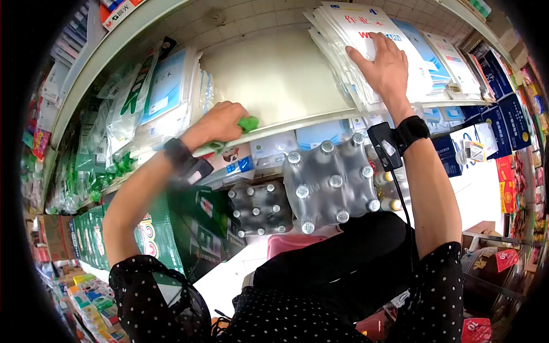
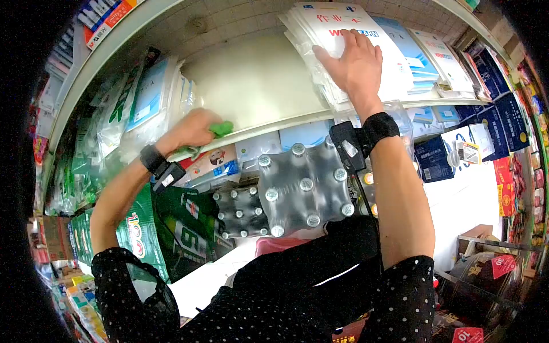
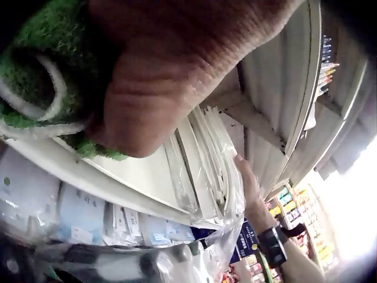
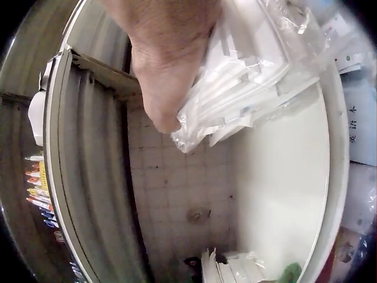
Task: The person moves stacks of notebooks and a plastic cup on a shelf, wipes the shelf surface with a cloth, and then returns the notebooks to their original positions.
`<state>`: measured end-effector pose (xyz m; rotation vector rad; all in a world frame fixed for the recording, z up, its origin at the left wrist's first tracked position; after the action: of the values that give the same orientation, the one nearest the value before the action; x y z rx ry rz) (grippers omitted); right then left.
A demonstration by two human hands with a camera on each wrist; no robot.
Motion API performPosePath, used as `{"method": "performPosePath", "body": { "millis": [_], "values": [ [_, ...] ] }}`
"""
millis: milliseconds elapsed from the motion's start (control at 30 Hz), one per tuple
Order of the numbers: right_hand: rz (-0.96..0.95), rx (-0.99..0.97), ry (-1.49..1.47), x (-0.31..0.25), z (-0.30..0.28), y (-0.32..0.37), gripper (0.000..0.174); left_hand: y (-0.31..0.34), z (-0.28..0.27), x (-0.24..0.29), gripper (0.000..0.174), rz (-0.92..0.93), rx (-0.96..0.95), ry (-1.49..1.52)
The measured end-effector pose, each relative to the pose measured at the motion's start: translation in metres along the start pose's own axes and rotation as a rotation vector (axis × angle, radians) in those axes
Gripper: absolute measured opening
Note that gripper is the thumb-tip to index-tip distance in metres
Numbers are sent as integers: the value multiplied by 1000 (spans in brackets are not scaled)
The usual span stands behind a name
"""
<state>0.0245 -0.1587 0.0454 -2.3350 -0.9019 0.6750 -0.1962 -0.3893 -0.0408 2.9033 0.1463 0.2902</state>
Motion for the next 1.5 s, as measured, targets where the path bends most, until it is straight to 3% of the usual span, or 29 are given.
{"method": "performPosePath", "body": {
  "millis": [267, 367, 533, 633, 667, 767, 900, 1000, 1133, 1167, 1267, 1433, 1500],
  "values": [
    [21, -32, -23, -1, -1, 0, 77, -104, 10, 116, 37, 346, 188, 190],
    [17, -53, -48, 0, -4, 0, 76, -129, 8, 147, 37, 482, 283, 103],
    [5, -31, -60, -2, -3, -1, 75, -110, 3, 132, 40, 684, 269, -121],
    [1, -25, -63, -1, -4, 1, 76, -81, -3, 114, 41, 720, 356, -192],
    [2, -23, -65, -1, -5, 2, 76, -79, 5, 107, 46, 599, 225, -253],
    [2, -19, -27, -1, -3, 1, 77, -66, 16, 96, 52, 523, 186, -42],
    [-9, -31, -15, -1, -4, 0, 75, -82, 23, 86, 60, 580, 227, 22],
    [6, -51, -41, -1, -2, -2, 77, -91, 8, 90, 61, 652, 303, -137],
    [2, -73, -53, -2, -3, 0, 76, -150, -7, 70, 64, 444, 387, -123],
    [0, -78, -56, -2, -4, 0, 76, -164, -12, 63, 67, 350, 251, -84],
    [-41, -27, 5, -4, -4, 0, 73, -196, -25, 35, 57, 198, 276, -70],
    [-5, -60, -73, -3, -3, -1, 71, -233, -30, -71, 35, -312, 280, -152],
    [8, -71, -86, -4, -6, -2, 71, -221, -31, -117, 46, -496, 162, -99]
  ]
}}
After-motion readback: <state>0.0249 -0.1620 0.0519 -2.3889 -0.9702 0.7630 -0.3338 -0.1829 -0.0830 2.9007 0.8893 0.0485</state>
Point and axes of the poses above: each hand's wrist, its own y-axis away from the middle knuckle, its own z-axis out of the palm, x = y × z, the point moved 8 cm from there along -y, towards the middle knuckle, and after that the axes turned 4 degrees about -y, right-handed, at the moved point
